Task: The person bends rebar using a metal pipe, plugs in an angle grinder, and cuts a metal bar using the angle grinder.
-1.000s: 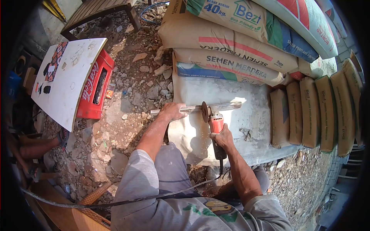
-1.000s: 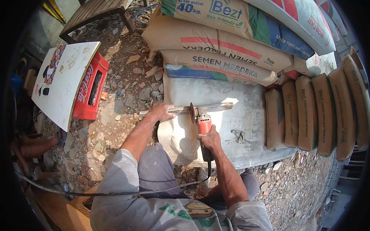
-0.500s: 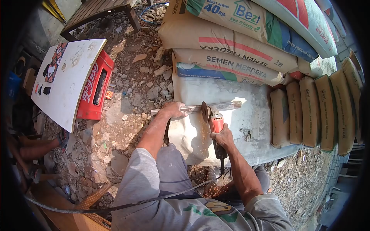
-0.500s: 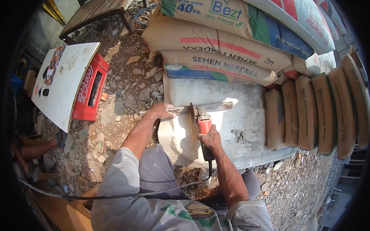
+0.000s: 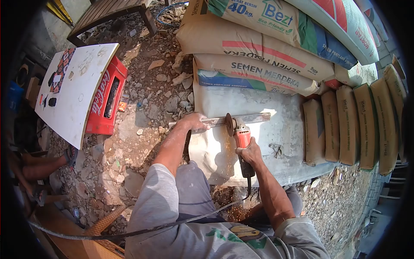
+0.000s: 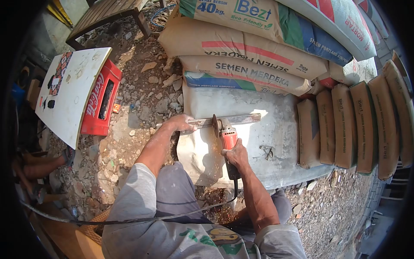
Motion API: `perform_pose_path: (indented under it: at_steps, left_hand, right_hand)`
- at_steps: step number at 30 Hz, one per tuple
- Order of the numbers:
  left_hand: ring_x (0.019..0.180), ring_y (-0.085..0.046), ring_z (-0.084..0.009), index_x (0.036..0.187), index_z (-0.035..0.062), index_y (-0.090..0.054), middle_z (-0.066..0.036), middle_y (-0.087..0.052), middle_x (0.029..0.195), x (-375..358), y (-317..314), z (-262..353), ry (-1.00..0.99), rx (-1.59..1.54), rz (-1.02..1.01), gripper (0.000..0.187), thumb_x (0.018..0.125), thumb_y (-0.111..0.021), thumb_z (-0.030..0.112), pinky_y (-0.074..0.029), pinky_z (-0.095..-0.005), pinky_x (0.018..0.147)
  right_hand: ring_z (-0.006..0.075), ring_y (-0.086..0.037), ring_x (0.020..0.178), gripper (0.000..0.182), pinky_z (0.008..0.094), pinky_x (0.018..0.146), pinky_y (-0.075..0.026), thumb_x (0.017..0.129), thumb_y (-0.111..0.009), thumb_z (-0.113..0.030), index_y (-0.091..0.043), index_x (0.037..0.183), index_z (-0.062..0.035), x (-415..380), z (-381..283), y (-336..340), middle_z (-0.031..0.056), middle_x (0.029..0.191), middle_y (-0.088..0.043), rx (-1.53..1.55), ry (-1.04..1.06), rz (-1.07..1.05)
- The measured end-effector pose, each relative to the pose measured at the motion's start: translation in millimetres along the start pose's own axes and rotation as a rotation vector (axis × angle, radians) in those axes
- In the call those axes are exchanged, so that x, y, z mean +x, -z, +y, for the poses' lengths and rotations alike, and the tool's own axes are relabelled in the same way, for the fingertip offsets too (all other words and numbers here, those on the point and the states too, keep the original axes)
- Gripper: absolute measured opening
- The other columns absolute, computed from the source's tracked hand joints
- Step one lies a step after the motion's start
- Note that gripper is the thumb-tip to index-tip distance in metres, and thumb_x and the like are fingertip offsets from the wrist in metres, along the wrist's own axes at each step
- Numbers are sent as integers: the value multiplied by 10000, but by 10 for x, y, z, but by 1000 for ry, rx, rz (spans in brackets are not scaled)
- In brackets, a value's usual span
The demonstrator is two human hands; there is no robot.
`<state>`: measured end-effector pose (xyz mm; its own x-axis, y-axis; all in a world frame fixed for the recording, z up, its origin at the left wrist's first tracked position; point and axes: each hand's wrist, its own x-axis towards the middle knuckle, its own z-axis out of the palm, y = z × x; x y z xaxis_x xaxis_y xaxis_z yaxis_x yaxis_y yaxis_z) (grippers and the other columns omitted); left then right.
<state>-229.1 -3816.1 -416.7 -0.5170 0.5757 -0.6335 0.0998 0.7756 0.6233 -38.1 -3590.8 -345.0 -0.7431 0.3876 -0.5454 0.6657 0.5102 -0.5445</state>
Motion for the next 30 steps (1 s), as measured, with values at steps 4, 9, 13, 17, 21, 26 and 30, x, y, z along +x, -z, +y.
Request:
perform_pose_path:
  at_steps: [4, 9, 13, 17, 21, 26, 30]
  left_hand:
    - [689, -593, -138, 1003, 69, -642, -31, -667, 787, -33, 6, 22, -44, -36, 13, 327, 779, -721, 293, -462, -304, 660]
    - [578, -523, -108, 929, 54, -626, -5, -616, 685, 28, 10, -12, -7, -246, -91, 213, 795, -711, 196, -432, -288, 565]
    - [555, -507, -103, 917, 51, -618, 3, -592, 658, 47, 18, -13, -10, -295, -125, 204, 798, -711, 188, -416, -279, 537]
    - [548, -503, -106, 911, 49, -615, -2, -587, 654, -8, 41, 33, -3, -291, -118, 197, 798, -712, 178, -407, -275, 520]
    - [540, -499, -111, 913, 43, -611, -12, -585, 653, 32, 36, -1, 6, -341, -146, 196, 801, -709, 170, -407, -280, 512]
    - [533, -499, -113, 928, 34, -603, -19, -583, 659, 33, 29, 6, 34, -361, -133, 204, 805, -703, 163, -408, -282, 499]
    - [534, -498, -109, 943, 27, -599, -19, -582, 667, 71, 34, -31, 33, -396, -176, 223, 805, -703, 169, -413, -276, 500]
  right_hand:
    - [335, -633, 773, 615, 391, 700, -511, 581, -686, -244, -452, 1064, 58, 28, 24, -11, 236, 873, -617, -7, 3, 4]
    - [331, -634, 758, 621, 389, 683, -514, 585, -680, -239, -445, 1073, 65, 20, 66, -21, 240, 869, -615, 10, 18, -3]
    - [331, -635, 760, 626, 389, 682, -514, 587, -677, -237, -441, 1080, 70, -17, 38, -9, 241, 872, -616, 9, 6, -3]
    - [331, -635, 768, 627, 389, 690, -514, 589, -676, -243, -443, 1083, 66, 31, 60, -41, 239, 877, -616, 10, 12, 0]
    - [339, -635, 781, 621, 393, 704, -512, 590, -676, -248, -447, 1080, 57, 20, -2, -29, 244, 880, -617, 19, 14, 6]
    - [348, -636, 783, 611, 396, 708, -512, 589, -675, -249, -449, 1069, 53, 6, 19, -50, 250, 878, -619, -17, 9, 25]
    - [348, -637, 777, 610, 399, 705, -512, 589, -674, -248, -448, 1067, 56, -13, -3, -37, 249, 873, -620, -11, 7, 27]
